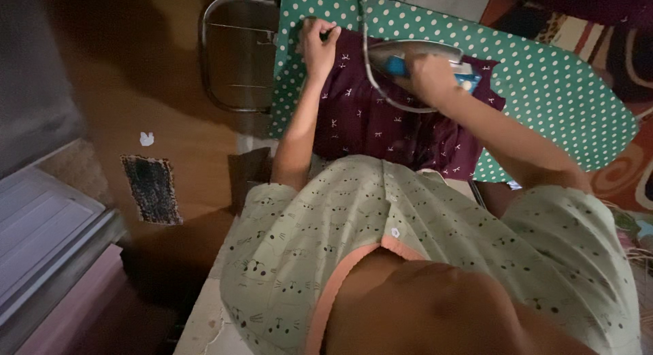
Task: The person irons a maroon patterned shirt on a green polka-dotted ironing board. They repeatedly smooth the fabric, use a blue electric iron to press the garment, and fold the shirt into a compact stack.
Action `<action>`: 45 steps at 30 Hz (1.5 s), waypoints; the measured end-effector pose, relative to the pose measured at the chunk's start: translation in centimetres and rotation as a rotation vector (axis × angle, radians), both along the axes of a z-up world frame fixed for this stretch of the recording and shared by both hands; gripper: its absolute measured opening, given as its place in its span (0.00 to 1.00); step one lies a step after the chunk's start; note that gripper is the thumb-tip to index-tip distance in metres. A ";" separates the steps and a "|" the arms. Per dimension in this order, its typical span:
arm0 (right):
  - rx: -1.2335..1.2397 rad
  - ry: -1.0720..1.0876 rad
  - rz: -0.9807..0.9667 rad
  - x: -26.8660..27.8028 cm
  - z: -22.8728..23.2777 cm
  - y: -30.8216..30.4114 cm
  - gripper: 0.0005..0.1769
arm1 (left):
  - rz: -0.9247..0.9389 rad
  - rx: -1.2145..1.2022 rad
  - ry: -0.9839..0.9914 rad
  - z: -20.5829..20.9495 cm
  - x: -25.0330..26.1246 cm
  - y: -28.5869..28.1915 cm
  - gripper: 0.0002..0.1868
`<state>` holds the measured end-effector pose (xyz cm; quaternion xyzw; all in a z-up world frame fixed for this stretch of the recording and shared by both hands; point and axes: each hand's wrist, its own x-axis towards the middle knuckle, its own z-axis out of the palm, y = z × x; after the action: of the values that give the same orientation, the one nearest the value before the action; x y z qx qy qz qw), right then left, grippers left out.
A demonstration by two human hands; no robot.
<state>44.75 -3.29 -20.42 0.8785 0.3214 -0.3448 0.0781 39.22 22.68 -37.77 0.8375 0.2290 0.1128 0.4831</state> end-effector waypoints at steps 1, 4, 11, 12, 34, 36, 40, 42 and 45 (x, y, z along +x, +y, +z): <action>0.001 0.040 -0.038 0.1 -0.3 1.0 0.29 | 0.010 -0.027 -0.026 0.1 0.2 0.1 0.10; 0.030 0.038 -0.065 0.3 -1.1 4.1 0.26 | 0.031 -0.065 -0.066 0.1 0.7 0.6 0.11; 0.352 -0.204 -0.002 0.7 -0.9 6.7 0.27 | 0.031 0.027 -0.067 2.6 0.7 0.8 0.12; 0.303 -0.168 -0.007 0.8 -0.8 6.3 0.27 | 0.031 0.056 -0.091 2.9 0.9 0.8 0.12; 0.067 -0.196 -0.055 2.3 -2.1 -20.4 0.29 | -0.578 0.386 0.033 7.9 -1.7 -8.1 0.06; 0.059 -0.169 -0.165 2.2 -2.2 -20.2 0.28 | -0.633 0.463 -0.101 9.6 -2.5 -9.0 0.07; 0.277 -0.334 -0.352 3.6 0.0 -19.3 0.27 | -0.646 0.425 -0.058 11.9 -2.1 -9.8 0.12; 0.463 -0.400 -0.440 4.8 1.7 -18.6 0.24 | -0.625 0.374 -0.024 11.6 -1.3 -9.9 0.10; 0.836 -0.415 -0.742 5.4 2.5 -17.3 0.16 | -0.606 0.145 0.189 9.9 -1.3 -10.7 0.07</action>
<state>50.15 -20.59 -17.91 0.9373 0.0793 -0.0142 -0.3390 37.92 11.99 -27.88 0.9066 0.0044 -0.0985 0.4103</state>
